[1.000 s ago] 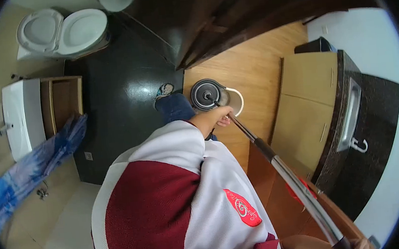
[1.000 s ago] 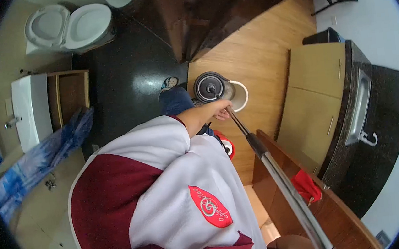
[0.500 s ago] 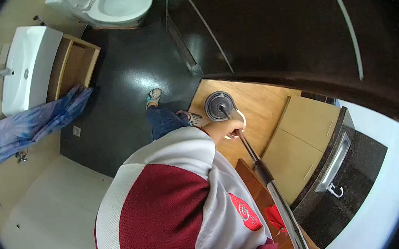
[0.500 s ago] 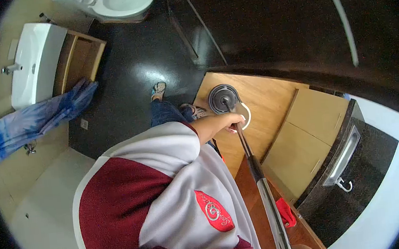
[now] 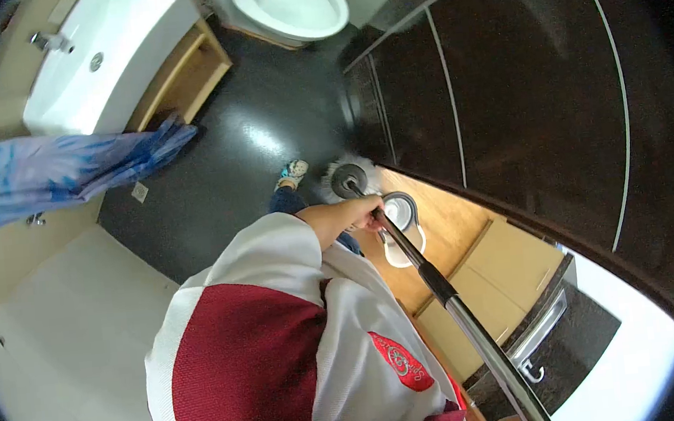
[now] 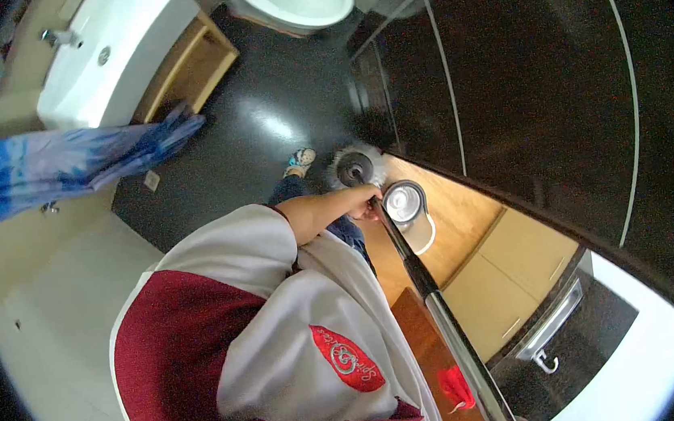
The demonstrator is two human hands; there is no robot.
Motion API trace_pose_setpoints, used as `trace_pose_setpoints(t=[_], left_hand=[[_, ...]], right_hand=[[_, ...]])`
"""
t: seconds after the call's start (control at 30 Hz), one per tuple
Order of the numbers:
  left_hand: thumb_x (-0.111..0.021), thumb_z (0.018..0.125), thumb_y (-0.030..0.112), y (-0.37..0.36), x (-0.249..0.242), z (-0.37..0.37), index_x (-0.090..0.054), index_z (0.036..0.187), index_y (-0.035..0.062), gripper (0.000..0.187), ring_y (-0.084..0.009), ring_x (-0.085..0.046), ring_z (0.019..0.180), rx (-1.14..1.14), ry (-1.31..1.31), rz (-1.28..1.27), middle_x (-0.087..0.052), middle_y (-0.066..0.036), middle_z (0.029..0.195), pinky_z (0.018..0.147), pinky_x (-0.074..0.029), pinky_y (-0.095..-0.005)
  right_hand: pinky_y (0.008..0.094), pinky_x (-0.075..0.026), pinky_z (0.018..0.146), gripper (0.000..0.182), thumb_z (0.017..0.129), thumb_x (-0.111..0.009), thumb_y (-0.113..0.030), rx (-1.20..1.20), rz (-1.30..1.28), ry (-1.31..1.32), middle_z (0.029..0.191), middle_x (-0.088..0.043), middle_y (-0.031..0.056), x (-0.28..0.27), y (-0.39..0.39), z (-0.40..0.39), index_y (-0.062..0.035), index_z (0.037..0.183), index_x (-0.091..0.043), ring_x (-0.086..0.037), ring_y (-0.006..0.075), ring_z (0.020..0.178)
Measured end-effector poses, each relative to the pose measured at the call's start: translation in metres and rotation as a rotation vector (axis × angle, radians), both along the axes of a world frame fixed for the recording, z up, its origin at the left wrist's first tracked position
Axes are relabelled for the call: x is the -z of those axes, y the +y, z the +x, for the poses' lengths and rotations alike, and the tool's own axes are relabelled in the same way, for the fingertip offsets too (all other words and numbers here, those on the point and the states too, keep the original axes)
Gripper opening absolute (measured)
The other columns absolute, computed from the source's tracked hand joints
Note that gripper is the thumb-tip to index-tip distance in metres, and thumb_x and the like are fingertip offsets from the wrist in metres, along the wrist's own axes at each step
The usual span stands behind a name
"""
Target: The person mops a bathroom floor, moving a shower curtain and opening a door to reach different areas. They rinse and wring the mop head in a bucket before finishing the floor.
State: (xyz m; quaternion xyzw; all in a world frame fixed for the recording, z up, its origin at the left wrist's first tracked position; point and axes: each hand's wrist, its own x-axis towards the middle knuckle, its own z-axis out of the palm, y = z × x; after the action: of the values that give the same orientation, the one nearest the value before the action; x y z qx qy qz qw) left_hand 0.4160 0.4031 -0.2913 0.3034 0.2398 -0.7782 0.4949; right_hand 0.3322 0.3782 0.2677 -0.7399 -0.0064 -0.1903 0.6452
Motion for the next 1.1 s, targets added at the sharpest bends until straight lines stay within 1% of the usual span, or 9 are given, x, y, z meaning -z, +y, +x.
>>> trace_pose_setpoints(t=[0.1,0.2,0.3,0.4,0.53,0.67,1.0,1.03,1.1], left_hand=[[-0.065,0.084,0.033,0.042,0.035,0.035,-0.059,0.078,0.0053,0.029,-0.0242,-0.064,0.061,-0.207,-0.118,0.177,-0.061,-0.012,0.069,0.062,-0.058,-0.0425],[-0.067,0.083,0.034,0.085,0.116,0.064,-0.059,0.078,0.0064,0.029,-0.0225,-0.061,0.056,-0.449,-0.17,0.044,-0.058,-0.009,0.062,0.058,-0.057,-0.0417],[-0.071,0.08,0.028,0.129,0.042,0.127,-0.061,0.074,0.0064,0.025,-0.0231,-0.062,0.055,-0.262,-0.311,0.303,-0.058,-0.009,0.058,0.054,-0.056,-0.0418],[-0.074,0.076,0.02,0.157,0.017,0.167,-0.069,0.073,0.0042,0.017,-0.0244,-0.066,0.061,0.042,-0.567,0.388,-0.067,-0.013,0.068,0.06,-0.057,-0.0441],[-0.067,0.076,0.016,0.17,-0.015,0.18,-0.073,0.084,0.0032,0.016,-0.0284,-0.069,0.077,0.613,-1.051,0.177,-0.071,-0.016,0.088,0.072,-0.057,-0.0466],[-0.071,0.072,0.011,0.155,0.017,0.159,-0.079,0.096,0.0107,0.025,-0.0335,-0.07,0.097,0.827,-1.423,0.26,-0.073,-0.017,0.105,0.082,-0.056,-0.0484],[-0.066,0.076,0.015,0.204,-0.005,0.141,-0.079,0.084,0.0076,0.018,-0.0319,-0.072,0.089,0.645,-1.12,0.386,-0.075,-0.014,0.094,0.076,-0.059,-0.0434],[-0.061,0.081,0.019,0.211,0.047,0.127,-0.075,0.108,0.0101,0.031,-0.0335,-0.068,0.106,0.783,-1.549,0.406,-0.069,-0.016,0.118,0.083,-0.056,-0.0477],[-0.06,0.079,0.015,0.222,0.045,0.104,-0.068,0.12,0.0096,0.041,-0.0351,-0.065,0.113,0.245,-1.662,0.705,-0.065,-0.02,0.124,0.091,-0.054,-0.0444]], right_hand=[[0.034,-0.053,0.075,0.003,0.084,-0.063,-0.007,-0.03,0.014,0.025,0.075,-0.062,0.0057,0.007,0.017,0.015,-0.0092,0.083,-0.065,-0.063,0.0158,0.072],[0.0349,-0.053,0.076,0.003,0.083,-0.064,-0.006,-0.062,0.013,0.047,0.076,-0.063,0.007,0.014,0.03,0.026,-0.0086,0.083,-0.065,-0.064,0.017,0.074],[0.0358,-0.053,0.077,0.003,0.082,-0.065,-0.005,-0.104,0.023,0.064,0.078,-0.063,0.0083,0.019,0.036,0.026,-0.008,0.084,-0.065,-0.064,0.0183,0.075],[0.0366,-0.053,0.078,0.005,0.08,-0.065,-0.004,-0.165,0.024,0.05,0.079,-0.064,0.0096,0.016,0.036,0.039,-0.0075,0.084,-0.066,-0.065,0.0196,0.076],[0.0378,-0.054,0.079,0.007,0.078,-0.067,-0.003,-0.252,0.01,0.004,0.08,-0.065,0.0113,0.006,0.031,0.065,-0.0067,0.085,-0.066,-0.066,0.0212,0.078],[0.0389,-0.054,0.08,0.01,0.076,-0.068,-0.002,-0.353,-0.006,-0.052,0.082,-0.066,0.0131,-0.005,0.022,0.083,-0.0059,0.085,-0.067,-0.067,0.0229,0.08],[0.0418,-0.055,0.083,0.016,0.072,-0.07,0.001,-0.735,0.02,-0.134,0.086,-0.069,0.0174,-0.018,-0.032,0.121,-0.004,0.087,-0.068,-0.069,0.0271,0.085],[0.0421,-0.055,0.084,0.017,0.071,-0.071,0.001,-0.784,0.017,-0.125,0.086,-0.069,0.0178,-0.012,-0.039,0.127,-0.0038,0.087,-0.068,-0.069,0.0276,0.086],[0.0426,-0.055,0.084,0.018,0.07,-0.071,0.002,-0.891,-0.083,-0.005,0.087,-0.07,0.0187,0.015,-0.048,0.14,-0.0034,0.087,-0.069,-0.07,0.0284,0.087]])
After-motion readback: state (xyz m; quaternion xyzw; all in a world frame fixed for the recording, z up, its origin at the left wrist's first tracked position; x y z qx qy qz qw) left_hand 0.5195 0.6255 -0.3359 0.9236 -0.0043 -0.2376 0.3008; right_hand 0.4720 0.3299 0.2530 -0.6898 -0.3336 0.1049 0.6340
